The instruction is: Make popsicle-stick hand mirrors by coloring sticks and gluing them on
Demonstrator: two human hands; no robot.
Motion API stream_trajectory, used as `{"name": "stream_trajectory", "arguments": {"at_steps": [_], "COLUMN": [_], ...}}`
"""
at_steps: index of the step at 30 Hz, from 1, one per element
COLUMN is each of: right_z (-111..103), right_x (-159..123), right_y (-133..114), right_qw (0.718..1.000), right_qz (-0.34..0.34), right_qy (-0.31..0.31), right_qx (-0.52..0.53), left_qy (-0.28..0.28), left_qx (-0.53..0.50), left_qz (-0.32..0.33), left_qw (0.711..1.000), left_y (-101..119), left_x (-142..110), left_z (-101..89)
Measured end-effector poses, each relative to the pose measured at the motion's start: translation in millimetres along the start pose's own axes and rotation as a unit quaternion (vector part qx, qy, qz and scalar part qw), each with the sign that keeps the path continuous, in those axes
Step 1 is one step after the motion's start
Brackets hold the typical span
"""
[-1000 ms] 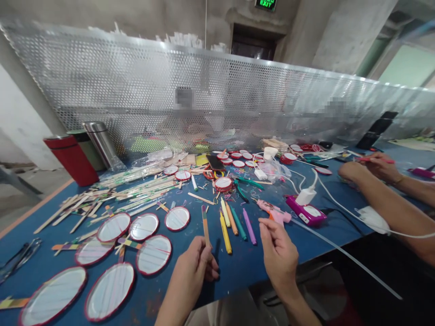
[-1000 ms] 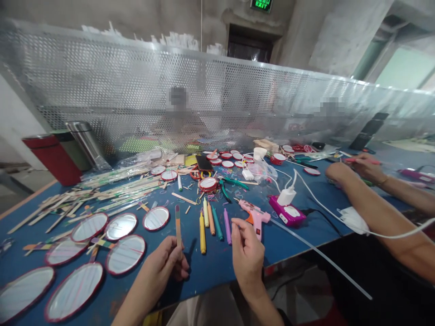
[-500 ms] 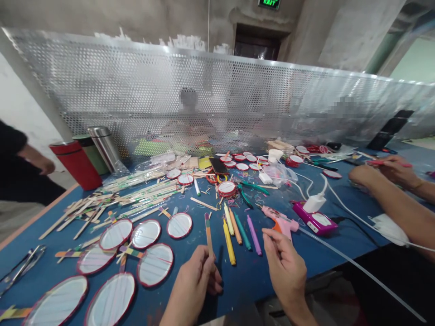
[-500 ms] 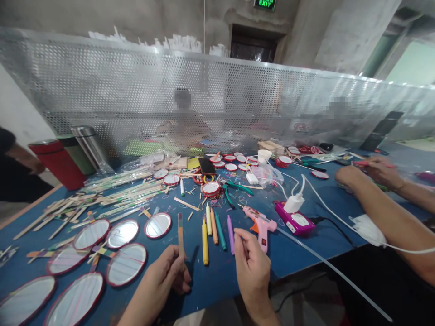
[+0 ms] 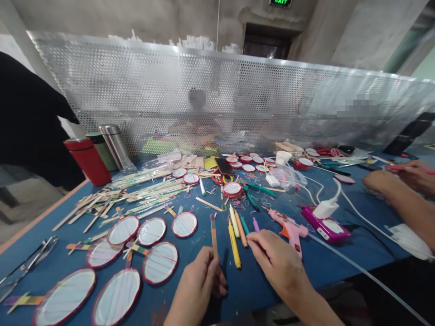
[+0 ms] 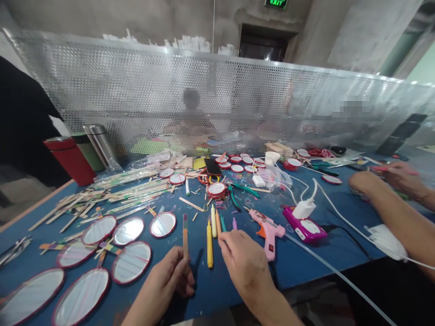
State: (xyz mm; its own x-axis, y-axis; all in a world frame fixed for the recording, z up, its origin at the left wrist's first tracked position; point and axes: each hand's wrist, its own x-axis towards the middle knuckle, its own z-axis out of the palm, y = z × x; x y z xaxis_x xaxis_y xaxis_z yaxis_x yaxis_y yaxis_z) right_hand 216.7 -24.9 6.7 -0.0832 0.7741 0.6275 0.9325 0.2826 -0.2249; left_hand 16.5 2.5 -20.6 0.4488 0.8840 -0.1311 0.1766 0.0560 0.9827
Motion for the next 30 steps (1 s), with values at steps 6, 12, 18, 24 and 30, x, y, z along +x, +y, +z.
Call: {"name": "stream_trajectory", "arguments": {"at_steps": [6,12,18,24,30], "right_z": [3,26,28,29,34], "right_x": [5,5,14,18,12], "right_y": [4,16,7,8,18], "right_qw": [0.994,0.992,0.989,0.975,0.976], "right_qz": [-0.062,-0.051,-0.070,-0.080,-0.067], "right_qy": [-0.012,-0.079,-0.115,-0.171,-0.165], "right_qx": [-0.093,-0.082,-0.059,-0.115,-0.125], "left_qy": [-0.002,0.000,0.011,0.009,0.005], "left_qx": [0.009,0.015,0.013,0.011,0.015], "left_qz": [0.012,0.017,0.017,0.013,0.012], "left_qw": [1.000,1.000,1.000,1.000,1.000], "left_y": [2,4,5,3,1], "left_x": [-2,-4,-4,-4,-3], "left_z": [-1.3,-1.4,-0.5,-0.2,-0.7]}}
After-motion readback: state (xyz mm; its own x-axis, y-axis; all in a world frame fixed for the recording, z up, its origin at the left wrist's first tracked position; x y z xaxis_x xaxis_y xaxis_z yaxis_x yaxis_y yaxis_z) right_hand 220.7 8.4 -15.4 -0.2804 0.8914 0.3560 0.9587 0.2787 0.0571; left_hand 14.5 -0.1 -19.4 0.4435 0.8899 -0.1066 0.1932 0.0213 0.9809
